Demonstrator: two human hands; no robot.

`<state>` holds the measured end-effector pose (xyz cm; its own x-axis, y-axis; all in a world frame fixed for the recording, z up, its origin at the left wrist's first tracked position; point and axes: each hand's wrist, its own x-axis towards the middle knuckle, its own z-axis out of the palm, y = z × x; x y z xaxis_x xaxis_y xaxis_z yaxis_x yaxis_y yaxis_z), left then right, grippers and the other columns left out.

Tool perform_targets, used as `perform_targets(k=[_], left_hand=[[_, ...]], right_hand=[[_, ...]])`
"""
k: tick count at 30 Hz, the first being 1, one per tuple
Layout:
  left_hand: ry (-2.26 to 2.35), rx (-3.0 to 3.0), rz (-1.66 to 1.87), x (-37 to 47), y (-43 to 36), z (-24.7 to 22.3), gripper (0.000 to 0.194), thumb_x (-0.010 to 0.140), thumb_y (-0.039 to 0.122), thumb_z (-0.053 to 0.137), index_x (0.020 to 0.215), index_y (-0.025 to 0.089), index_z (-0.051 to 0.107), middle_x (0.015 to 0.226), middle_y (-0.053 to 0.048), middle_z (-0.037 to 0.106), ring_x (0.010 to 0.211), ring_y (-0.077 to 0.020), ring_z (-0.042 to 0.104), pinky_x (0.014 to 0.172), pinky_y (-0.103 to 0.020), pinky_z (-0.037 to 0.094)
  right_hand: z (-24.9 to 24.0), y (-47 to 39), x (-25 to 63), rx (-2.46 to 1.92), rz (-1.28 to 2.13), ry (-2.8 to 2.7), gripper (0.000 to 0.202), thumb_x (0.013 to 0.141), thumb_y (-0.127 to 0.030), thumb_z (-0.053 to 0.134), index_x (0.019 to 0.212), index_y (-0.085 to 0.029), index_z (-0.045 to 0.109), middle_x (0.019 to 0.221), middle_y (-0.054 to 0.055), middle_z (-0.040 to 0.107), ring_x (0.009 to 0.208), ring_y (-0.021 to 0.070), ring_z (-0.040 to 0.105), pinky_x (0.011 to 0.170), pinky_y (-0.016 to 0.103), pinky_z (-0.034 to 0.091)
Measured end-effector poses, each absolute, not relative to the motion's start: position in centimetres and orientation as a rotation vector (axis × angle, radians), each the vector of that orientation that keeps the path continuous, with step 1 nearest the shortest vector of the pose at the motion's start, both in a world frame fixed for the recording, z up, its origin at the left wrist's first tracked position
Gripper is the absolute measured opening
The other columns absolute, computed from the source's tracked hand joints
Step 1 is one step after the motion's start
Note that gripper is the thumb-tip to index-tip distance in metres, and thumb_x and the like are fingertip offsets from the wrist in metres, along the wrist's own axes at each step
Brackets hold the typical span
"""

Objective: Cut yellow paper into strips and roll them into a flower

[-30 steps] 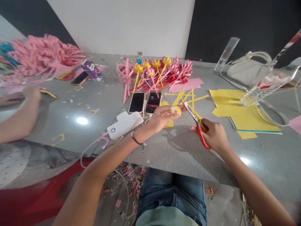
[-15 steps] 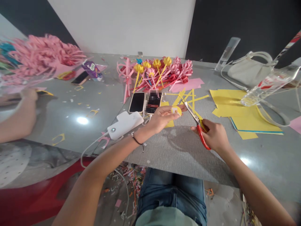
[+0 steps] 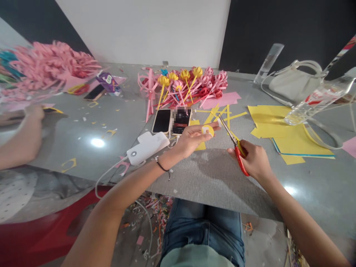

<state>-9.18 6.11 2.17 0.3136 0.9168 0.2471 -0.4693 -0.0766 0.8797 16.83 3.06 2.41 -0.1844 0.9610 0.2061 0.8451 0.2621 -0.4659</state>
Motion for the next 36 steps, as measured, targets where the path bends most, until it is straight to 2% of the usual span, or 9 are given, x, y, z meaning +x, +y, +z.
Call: perform_targets(k=[4,11,16,21,27,36], left_hand=[[0.484,1.107,1.238,-9.0,6.0,2.3,0.016,0.078,0.034,0.092,0.079,0.024,0.080,0.140,-0.005,0.074,0.135,-0.0298,0.067,0.116,-0.048,0.050],[0.474,1.071,1.229,-8.6,6.1,1.3,0.015,0.080,0.035,0.091,0.089,0.027,0.082,0.142,-0.004,0.073,0.139,-0.0287,0.064,0.123,-0.052,0.046],[0.459,1.043,1.235,-8.7,6.1,1.2,0.014,0.080,0.033,0.091,0.089,0.027,0.083,0.144,-0.003,0.072,0.140,-0.0297,0.065,0.121,-0.051,0.048],[0.456,1.036,1.245,-8.9,6.2,0.9,0.013,0.082,0.029,0.089,0.093,0.028,0.084,0.136,-0.003,0.076,0.132,-0.0282,0.070,0.111,-0.045,0.055],[0.426,1.047,1.239,-9.0,6.3,0.6,0.009,0.086,0.025,0.086,0.094,0.029,0.084,0.131,-0.003,0.078,0.128,-0.0246,0.072,0.106,-0.039,0.057],[0.546,1.063,1.225,-9.1,6.5,0.8,0.019,0.076,0.038,0.093,0.087,0.027,0.081,0.123,-0.004,0.080,0.123,-0.0271,0.073,0.110,-0.047,0.054]], right_hand=[[2.3,3.1,16.9,-1.586,0.411,-2.098,0.058,0.091,-0.071,0.066,0.072,-0.025,0.034,0.057,-0.005,0.037,0.053,0.0122,0.028,0.056,0.030,0.023],[1.8,3.0,16.7,-1.522,0.497,-2.115,0.055,0.092,-0.062,0.071,0.075,-0.025,0.035,0.059,-0.007,0.036,0.056,0.0121,0.025,0.056,0.029,0.024],[2.0,2.9,16.8,-1.542,0.490,-2.119,0.056,0.091,-0.064,0.070,0.075,-0.025,0.034,0.060,-0.007,0.036,0.056,0.0122,0.025,0.056,0.030,0.023],[2.1,3.0,16.9,-1.547,0.467,-2.132,0.056,0.091,-0.067,0.069,0.076,-0.026,0.034,0.060,-0.006,0.038,0.055,0.0125,0.027,0.056,0.030,0.023],[2.1,2.9,16.8,-1.552,0.408,-2.146,0.057,0.091,-0.067,0.069,0.076,-0.026,0.033,0.060,-0.006,0.040,0.054,0.0130,0.031,0.056,0.030,0.023],[2.0,3.0,16.9,-1.630,0.220,-2.144,0.058,0.090,-0.071,0.067,0.075,-0.026,0.035,0.058,-0.002,0.045,0.052,0.0146,0.033,0.055,0.031,0.022]])
